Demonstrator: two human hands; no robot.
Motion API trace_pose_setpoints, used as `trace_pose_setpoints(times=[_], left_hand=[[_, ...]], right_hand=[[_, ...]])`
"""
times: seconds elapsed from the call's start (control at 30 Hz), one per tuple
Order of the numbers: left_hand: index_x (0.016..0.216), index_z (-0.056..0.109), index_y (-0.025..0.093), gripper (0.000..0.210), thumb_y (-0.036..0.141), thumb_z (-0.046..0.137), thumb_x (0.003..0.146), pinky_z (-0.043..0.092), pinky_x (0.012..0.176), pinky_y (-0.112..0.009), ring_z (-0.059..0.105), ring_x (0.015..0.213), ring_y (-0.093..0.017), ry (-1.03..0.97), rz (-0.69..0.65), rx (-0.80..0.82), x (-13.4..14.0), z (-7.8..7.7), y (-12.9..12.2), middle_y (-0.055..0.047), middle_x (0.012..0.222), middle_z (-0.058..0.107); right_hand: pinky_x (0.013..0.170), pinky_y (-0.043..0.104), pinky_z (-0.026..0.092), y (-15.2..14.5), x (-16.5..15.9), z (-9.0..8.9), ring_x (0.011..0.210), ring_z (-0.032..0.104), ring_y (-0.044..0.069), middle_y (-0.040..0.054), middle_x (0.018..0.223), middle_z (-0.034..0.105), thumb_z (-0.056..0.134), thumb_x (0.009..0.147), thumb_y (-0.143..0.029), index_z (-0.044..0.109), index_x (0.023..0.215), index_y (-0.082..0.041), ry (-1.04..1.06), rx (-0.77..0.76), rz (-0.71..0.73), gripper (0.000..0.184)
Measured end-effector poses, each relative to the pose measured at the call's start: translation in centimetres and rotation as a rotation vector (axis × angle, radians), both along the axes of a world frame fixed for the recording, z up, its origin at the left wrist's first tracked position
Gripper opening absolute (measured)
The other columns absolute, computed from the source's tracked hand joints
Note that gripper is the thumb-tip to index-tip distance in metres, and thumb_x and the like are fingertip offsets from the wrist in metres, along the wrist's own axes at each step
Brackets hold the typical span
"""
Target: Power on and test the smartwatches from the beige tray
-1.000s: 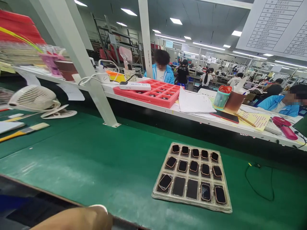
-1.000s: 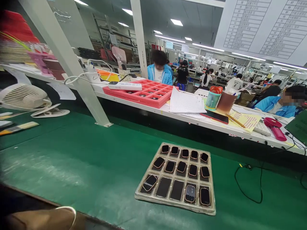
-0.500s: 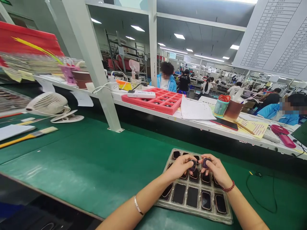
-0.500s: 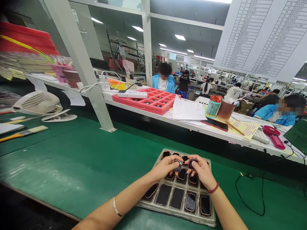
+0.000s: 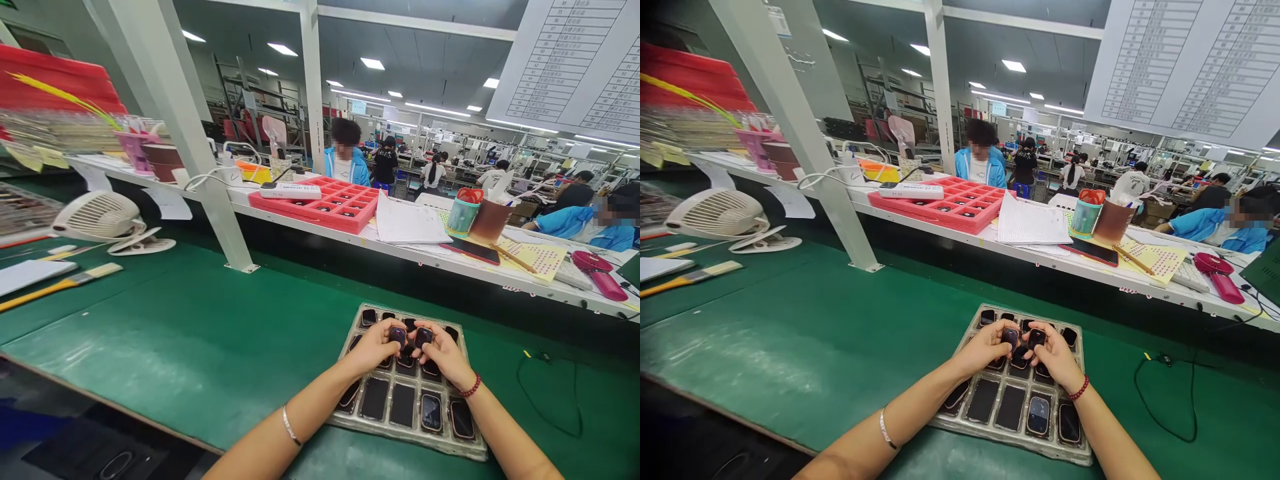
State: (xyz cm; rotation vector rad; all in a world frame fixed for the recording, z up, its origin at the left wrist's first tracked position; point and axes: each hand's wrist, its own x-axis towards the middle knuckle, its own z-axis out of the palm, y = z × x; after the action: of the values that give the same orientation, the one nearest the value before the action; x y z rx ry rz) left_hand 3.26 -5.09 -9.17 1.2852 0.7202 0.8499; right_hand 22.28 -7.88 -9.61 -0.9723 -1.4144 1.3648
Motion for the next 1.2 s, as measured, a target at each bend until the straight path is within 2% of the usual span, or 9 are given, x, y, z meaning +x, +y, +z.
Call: trace_pose_setpoints(times=[0.2, 0.27, 0.33, 0.47, 0.6, 0.8, 1.0, 1.2], left_hand=[[0.096, 0.052, 0.015, 0.037, 0.004, 0.055, 0.062, 0.044, 0.061, -0.023, 0.056, 0.061, -0.01, -0.022, 0.022, 0.015, -0.01, -0.37, 0.08, 0.001, 0.075, 0.061], [0.098, 0.053, 0.015, 0.039, 0.003, 0.056, 0.061, 0.044, 0.059, -0.022, 0.056, 0.063, -0.01, -0.025, 0.04, 0.008, -0.02, -0.36, 0.08, 0.0, 0.077, 0.061], [0.106, 0.053, 0.015, 0.044, 0.007, 0.059, 0.063, 0.043, 0.054, -0.02, 0.058, 0.067, -0.012, -0.033, 0.051, -0.021, -0.1, -0.27, 0.09, -0.002, 0.082, 0.062], [0.125, 0.046, 0.017, 0.055, 0.026, 0.061, 0.073, 0.043, 0.052, -0.02, 0.06, 0.077, -0.016, -0.091, 0.019, -0.085, -0.44, -0.05, 0.15, -0.008, 0.094, 0.062], [0.127, 0.045, 0.019, 0.058, 0.034, 0.064, 0.074, 0.043, 0.052, -0.02, 0.059, 0.075, -0.014, -0.128, -0.051, -0.081, -0.73, -0.04, 0.22, -0.007, 0.098, 0.06], [0.113, 0.052, 0.017, 0.05, 0.034, 0.069, 0.07, 0.038, 0.047, -0.017, 0.056, 0.06, -0.01, -0.138, -0.117, -0.056, -0.73, -0.55, 0.29, -0.001, 0.081, 0.054], [0.108, 0.051, 0.016, 0.046, 0.033, 0.069, 0.069, 0.036, 0.047, -0.017, 0.056, 0.057, -0.008, -0.124, -0.122, -0.046, -0.69, -0.93, 0.31, -0.001, 0.081, 0.053], [0.109, 0.05, 0.016, 0.045, 0.032, 0.068, 0.07, 0.036, 0.047, -0.017, 0.056, 0.058, -0.008, -0.122, -0.132, -0.034, -0.67, -0.99, 0.34, -0.001, 0.084, 0.053]], right_hand=[[0.053, 0.025, 0.05, -0.21, -0.13, -0.29, 0.066, 0.063, 0.013, 0.0073, 0.105, 0.059, 0.06, 0.075, -0.019, 0.05, 0.112, -0.022, -0.011, 0.002, 0.007, 0.039], [0.054, 0.025, 0.051, -0.22, -0.1, -0.32, 0.069, 0.063, 0.014, 0.0079, 0.107, 0.058, 0.061, 0.075, -0.02, 0.049, 0.115, -0.022, 0.012, -0.007, 0.0, 0.042], [0.059, 0.027, 0.053, -0.15, 0.07, -0.37, 0.076, 0.063, 0.015, 0.0084, 0.113, 0.056, 0.061, 0.076, -0.022, 0.047, 0.121, -0.024, 0.068, -0.038, 0.003, 0.047], [0.069, 0.03, 0.054, 0.08, 0.58, -0.53, 0.086, 0.062, 0.016, 0.0069, 0.121, 0.052, 0.06, 0.08, -0.029, 0.043, 0.129, -0.029, 0.195, -0.139, 0.036, 0.052], [0.063, 0.027, 0.054, 0.12, 0.81, -0.48, 0.074, 0.063, 0.014, 0.006, 0.109, 0.059, 0.067, 0.075, -0.032, 0.05, 0.123, -0.026, 0.197, -0.179, 0.04, 0.051], [0.053, 0.021, 0.05, 0.01, 0.73, -0.32, 0.054, 0.058, 0.008, 0.0018, 0.086, 0.061, 0.069, 0.074, -0.032, 0.054, 0.117, -0.02, 0.128, -0.151, 0.088, 0.047], [0.046, 0.02, 0.044, 0.3, 0.74, -0.63, 0.047, 0.054, 0.007, -0.0005, 0.076, 0.059, 0.069, 0.072, -0.037, 0.054, 0.116, -0.02, 0.084, -0.111, 0.124, 0.05], [0.045, 0.021, 0.044, 0.33, 0.71, -0.63, 0.047, 0.053, 0.008, 0.0011, 0.079, 0.059, 0.069, 0.071, -0.041, 0.054, 0.115, -0.02, 0.036, -0.098, 0.12, 0.051]])
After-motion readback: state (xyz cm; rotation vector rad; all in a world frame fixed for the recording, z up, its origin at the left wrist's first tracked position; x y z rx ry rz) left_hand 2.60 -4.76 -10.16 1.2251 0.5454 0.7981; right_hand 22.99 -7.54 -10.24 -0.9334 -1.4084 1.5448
